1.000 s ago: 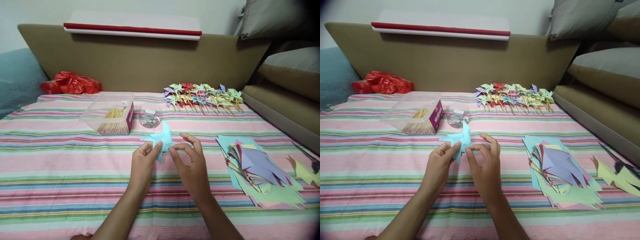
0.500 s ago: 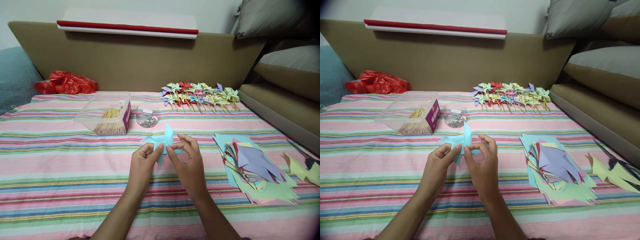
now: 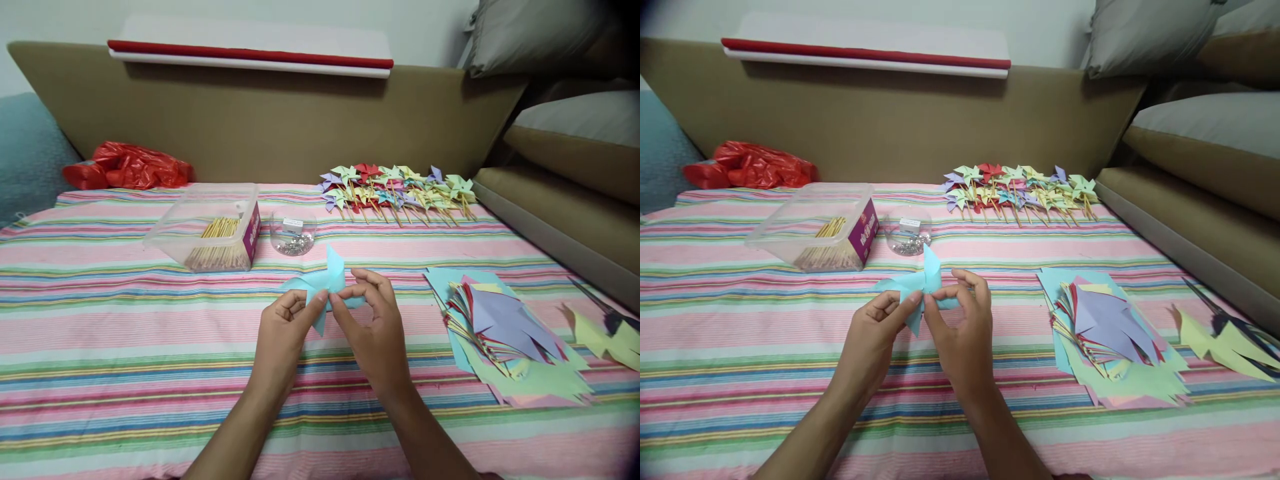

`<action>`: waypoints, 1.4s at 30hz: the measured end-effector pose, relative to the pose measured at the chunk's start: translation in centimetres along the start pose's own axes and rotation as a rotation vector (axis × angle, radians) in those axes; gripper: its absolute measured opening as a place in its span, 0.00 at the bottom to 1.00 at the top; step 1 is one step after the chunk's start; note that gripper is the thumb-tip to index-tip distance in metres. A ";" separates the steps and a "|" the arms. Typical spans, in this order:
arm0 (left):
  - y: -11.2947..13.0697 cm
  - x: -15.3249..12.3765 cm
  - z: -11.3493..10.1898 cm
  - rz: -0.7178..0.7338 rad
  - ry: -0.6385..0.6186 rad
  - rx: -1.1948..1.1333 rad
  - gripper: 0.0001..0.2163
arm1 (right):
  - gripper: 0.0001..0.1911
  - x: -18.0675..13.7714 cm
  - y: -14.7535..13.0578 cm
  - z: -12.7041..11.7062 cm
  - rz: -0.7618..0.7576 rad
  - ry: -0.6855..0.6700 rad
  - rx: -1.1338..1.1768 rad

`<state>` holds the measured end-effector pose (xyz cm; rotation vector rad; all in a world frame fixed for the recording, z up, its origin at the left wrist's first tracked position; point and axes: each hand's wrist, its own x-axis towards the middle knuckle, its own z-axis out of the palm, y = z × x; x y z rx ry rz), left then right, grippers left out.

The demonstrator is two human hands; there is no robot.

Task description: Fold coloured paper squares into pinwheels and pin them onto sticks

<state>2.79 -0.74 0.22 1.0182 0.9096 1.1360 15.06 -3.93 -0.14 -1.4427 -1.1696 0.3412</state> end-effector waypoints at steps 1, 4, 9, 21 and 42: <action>-0.1 0.0 0.0 0.001 0.002 -0.001 0.12 | 0.05 0.0 0.0 0.0 0.000 0.001 0.001; -0.2 0.1 0.0 0.005 0.005 0.002 0.11 | 0.05 0.0 -0.1 0.1 -0.008 0.001 0.006; 0.0 0.1 0.1 0.009 0.008 0.009 0.11 | 0.05 -0.1 -0.2 0.2 -0.013 -0.016 0.013; 0.7 -0.1 -0.2 -0.010 -0.014 0.015 0.13 | 0.08 -0.2 0.0 0.3 -0.112 0.033 0.013; 1.7 0.3 -1.7 0.217 -0.126 0.550 0.14 | 0.12 0.9 0.0 -0.7 0.384 -0.337 0.548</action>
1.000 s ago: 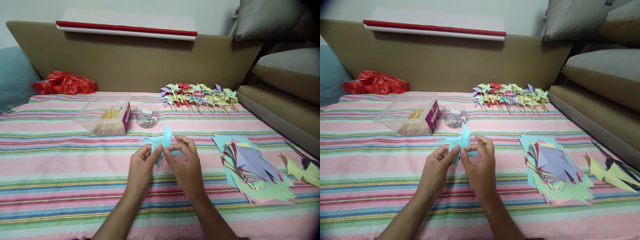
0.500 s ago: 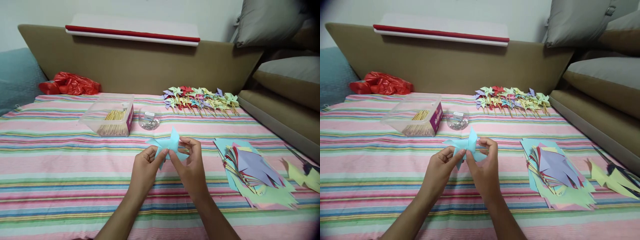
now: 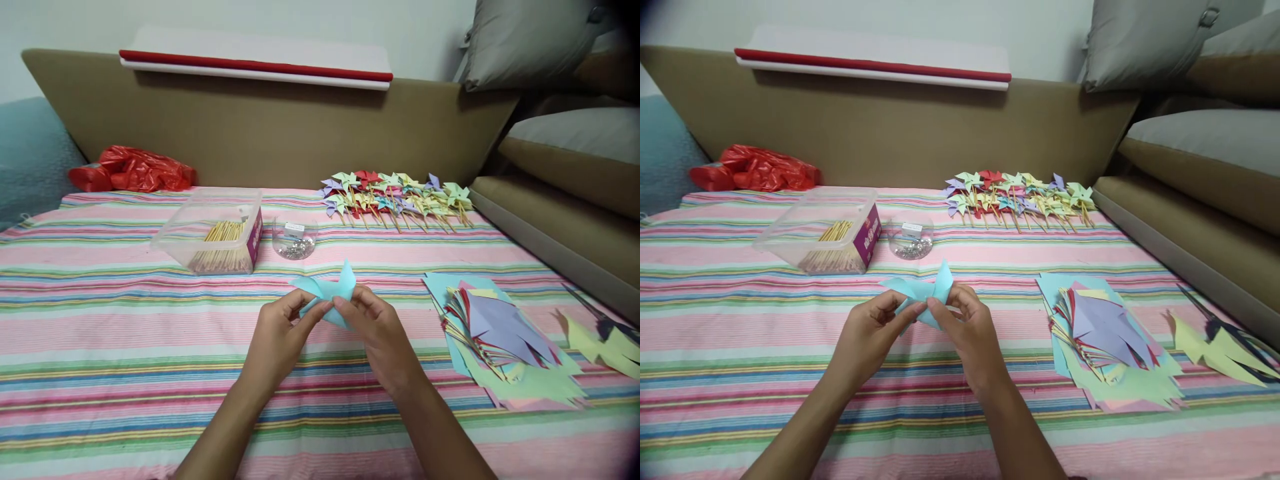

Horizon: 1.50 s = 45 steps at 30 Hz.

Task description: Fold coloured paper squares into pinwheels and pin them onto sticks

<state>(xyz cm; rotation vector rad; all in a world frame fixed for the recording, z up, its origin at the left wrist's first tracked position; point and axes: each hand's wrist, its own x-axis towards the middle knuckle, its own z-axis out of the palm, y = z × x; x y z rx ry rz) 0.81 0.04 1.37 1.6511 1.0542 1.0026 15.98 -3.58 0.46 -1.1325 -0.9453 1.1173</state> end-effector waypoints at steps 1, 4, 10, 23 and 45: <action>0.1 0.0 -0.2 0.012 -0.011 0.013 0.14 | 0.12 0.0 0.0 0.0 0.013 -0.010 0.009; 0.4 0.2 -0.6 0.026 -0.044 0.036 0.13 | 0.13 -0.1 0.0 0.0 0.053 -0.023 0.047; 0.1 -0.2 0.4 0.026 -0.044 0.098 0.14 | 0.18 0.1 0.3 0.1 0.111 0.107 0.143; 0.7 -1.3 -0.5 0.070 -0.058 0.312 0.09 | 0.16 7.5 -2.3 -4.9 -0.384 0.320 -0.539; 1.9 -1.7 -1.1 -0.048 -0.406 0.373 0.14 | 0.14 23.8 -0.6 10.2 -0.119 -0.857 -1.913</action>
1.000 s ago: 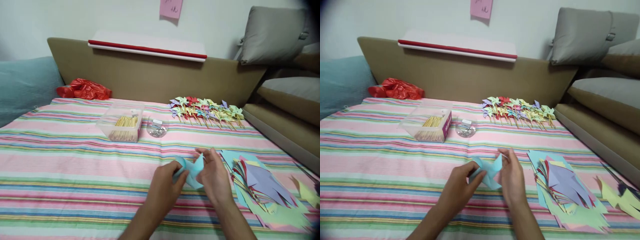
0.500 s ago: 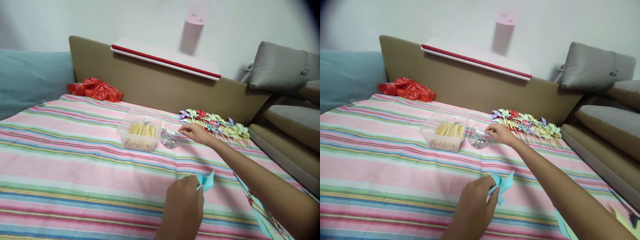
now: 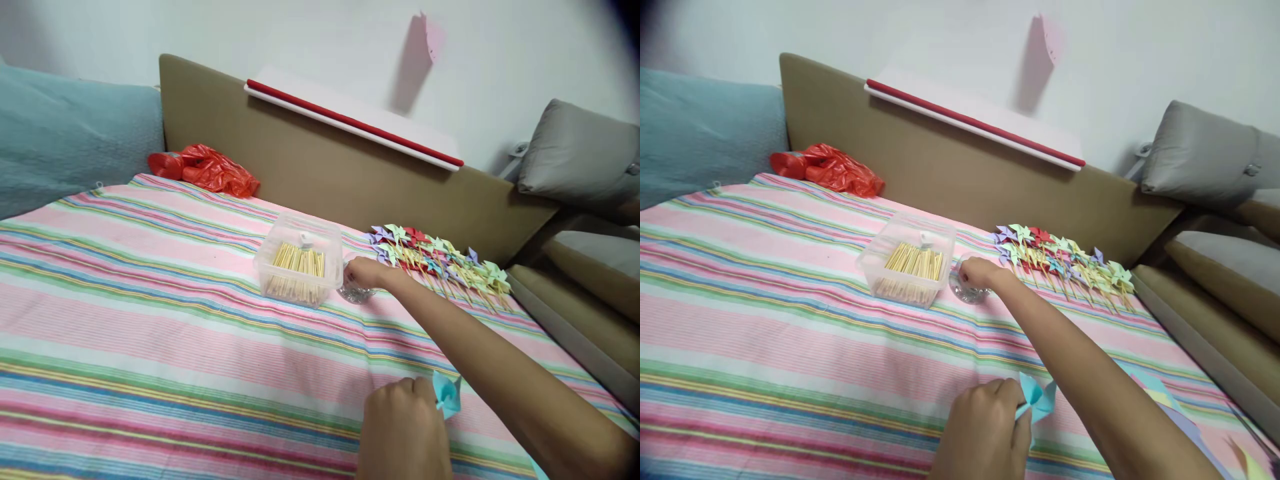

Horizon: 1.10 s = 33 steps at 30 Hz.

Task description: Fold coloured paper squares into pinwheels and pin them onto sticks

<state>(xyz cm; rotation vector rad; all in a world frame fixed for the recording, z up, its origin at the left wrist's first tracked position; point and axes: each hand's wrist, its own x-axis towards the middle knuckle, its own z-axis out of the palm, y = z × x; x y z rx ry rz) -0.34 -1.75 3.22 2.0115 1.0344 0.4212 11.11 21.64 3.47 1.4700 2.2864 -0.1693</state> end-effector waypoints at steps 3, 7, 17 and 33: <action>0.1 0.0 0.0 -0.006 -0.028 -0.008 0.15 | 0.14 -0.1 -0.2 -0.1 0.033 -0.011 -0.058; 0.0 0.0 0.0 -0.021 -0.036 -0.015 0.15 | 0.14 -0.3 -0.2 -0.1 0.048 -0.009 -0.097; 0.2 -0.1 0.2 -0.002 -0.022 -0.004 0.15 | 0.14 -0.3 0.0 0.6 0.013 0.086 -0.058; -2.3 0.6 -0.2 0.107 0.489 -0.050 0.07 | 0.11 -23.6 4.5 13.3 0.414 0.298 0.295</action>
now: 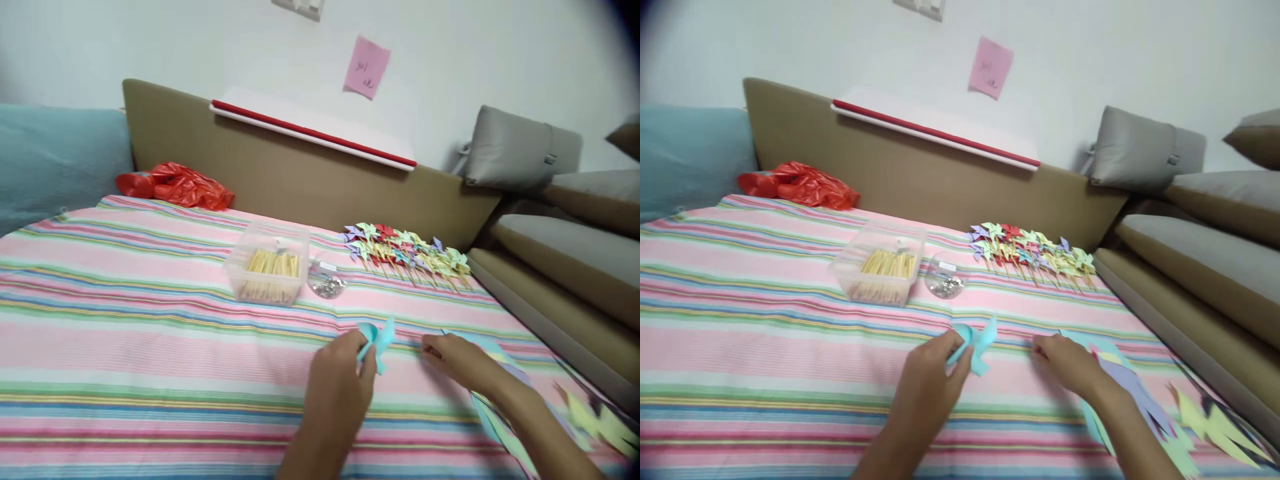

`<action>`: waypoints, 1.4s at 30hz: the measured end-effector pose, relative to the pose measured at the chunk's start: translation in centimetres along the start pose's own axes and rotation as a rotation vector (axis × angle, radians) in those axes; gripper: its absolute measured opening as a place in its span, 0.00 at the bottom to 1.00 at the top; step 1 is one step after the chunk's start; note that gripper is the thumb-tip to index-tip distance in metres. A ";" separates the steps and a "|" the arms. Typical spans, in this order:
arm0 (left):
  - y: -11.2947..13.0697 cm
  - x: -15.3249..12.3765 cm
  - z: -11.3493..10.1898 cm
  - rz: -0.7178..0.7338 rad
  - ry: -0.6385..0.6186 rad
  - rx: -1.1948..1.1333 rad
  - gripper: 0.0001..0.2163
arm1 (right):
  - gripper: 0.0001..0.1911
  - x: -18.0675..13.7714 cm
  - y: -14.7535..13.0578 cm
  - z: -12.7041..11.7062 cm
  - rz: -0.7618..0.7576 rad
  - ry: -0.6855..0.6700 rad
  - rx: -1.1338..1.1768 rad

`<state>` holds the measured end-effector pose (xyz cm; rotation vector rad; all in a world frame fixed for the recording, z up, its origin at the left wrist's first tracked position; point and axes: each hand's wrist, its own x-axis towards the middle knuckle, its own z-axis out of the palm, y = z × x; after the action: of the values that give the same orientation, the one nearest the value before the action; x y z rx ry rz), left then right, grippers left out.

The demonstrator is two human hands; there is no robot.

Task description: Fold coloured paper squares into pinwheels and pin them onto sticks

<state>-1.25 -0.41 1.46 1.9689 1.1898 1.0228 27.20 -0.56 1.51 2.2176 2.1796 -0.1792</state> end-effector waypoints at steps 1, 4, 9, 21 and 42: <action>-0.1 0.2 0.1 0.031 0.037 0.013 0.08 | 0.10 -0.9 0.2 0.6 0.019 0.007 0.020; -0.5 0.8 0.3 0.056 0.081 0.056 0.11 | 0.09 -3.1 0.4 1.6 0.065 0.060 0.100; -0.8 1.7 0.3 0.025 0.069 0.081 0.13 | 0.22 -6.9 -0.6 4.5 0.119 0.282 0.195; -3.8 -0.6 -1.5 -0.095 0.083 -0.028 0.15 | 0.31 -6.8 -2.6 7.6 -0.028 0.275 0.185; 3.1 1.7 1.0 -0.139 0.190 -0.389 0.20 | 0.13 -3.2 -4.8 0.2 0.054 0.633 1.051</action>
<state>1.45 -0.29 3.94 1.4958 1.1088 1.2806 22.38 -3.65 1.88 3.1983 2.7171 -0.9260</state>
